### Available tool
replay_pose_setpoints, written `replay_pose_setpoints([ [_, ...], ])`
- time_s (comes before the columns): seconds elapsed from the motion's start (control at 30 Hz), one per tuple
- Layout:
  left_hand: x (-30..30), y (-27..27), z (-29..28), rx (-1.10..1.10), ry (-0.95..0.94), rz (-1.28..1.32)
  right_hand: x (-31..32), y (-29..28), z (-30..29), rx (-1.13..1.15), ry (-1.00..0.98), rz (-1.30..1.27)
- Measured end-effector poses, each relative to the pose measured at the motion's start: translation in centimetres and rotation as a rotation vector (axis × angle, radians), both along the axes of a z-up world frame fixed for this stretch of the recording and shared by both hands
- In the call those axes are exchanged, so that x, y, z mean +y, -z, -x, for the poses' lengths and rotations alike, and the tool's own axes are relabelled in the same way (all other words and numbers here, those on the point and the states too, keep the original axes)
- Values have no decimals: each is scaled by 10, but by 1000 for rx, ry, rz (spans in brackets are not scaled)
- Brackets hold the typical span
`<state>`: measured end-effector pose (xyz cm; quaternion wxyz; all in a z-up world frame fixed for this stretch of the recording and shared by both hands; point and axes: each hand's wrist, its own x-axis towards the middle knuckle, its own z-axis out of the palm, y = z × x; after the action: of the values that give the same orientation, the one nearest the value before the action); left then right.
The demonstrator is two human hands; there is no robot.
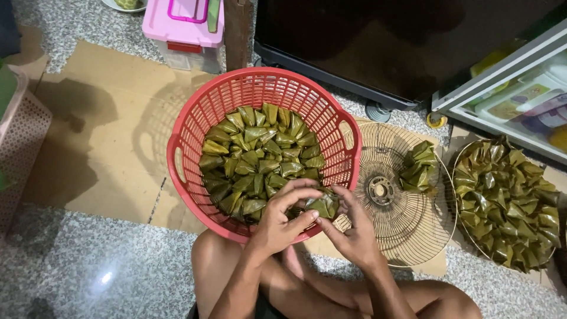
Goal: Organizing small leaf-wrapped food items from a tray into a red plastic basket.
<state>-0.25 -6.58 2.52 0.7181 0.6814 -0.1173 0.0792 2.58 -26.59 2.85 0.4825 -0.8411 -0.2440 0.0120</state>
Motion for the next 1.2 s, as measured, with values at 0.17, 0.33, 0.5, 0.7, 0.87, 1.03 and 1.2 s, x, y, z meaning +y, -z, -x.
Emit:
replay_pose_setpoints([
  [0.17,-2,9,-3,85,55,319,-6,12,-4,-158,-67,54],
  [0.33,-4,13,-1,65,51,281,-6,11,-6,-192,-138,25],
  [0.5,-11,7,-2,56,-42,164,-8,4,-11,-161,-131,6],
  [0.7,-10,6,-1,-35,-6,11,-20,-2,-12,152,-72,-169],
  [0.87,-6,6,-2,-24,-63,72,-11,-6,-23,111,-125,-128],
  [1.03,17,13,-8,-175,-265,131,13,-14,-45,-53,-188,-8],
  [1.2,74,3,-3,-265,-707,116,36,-41,-81,-269,-323,67],
])
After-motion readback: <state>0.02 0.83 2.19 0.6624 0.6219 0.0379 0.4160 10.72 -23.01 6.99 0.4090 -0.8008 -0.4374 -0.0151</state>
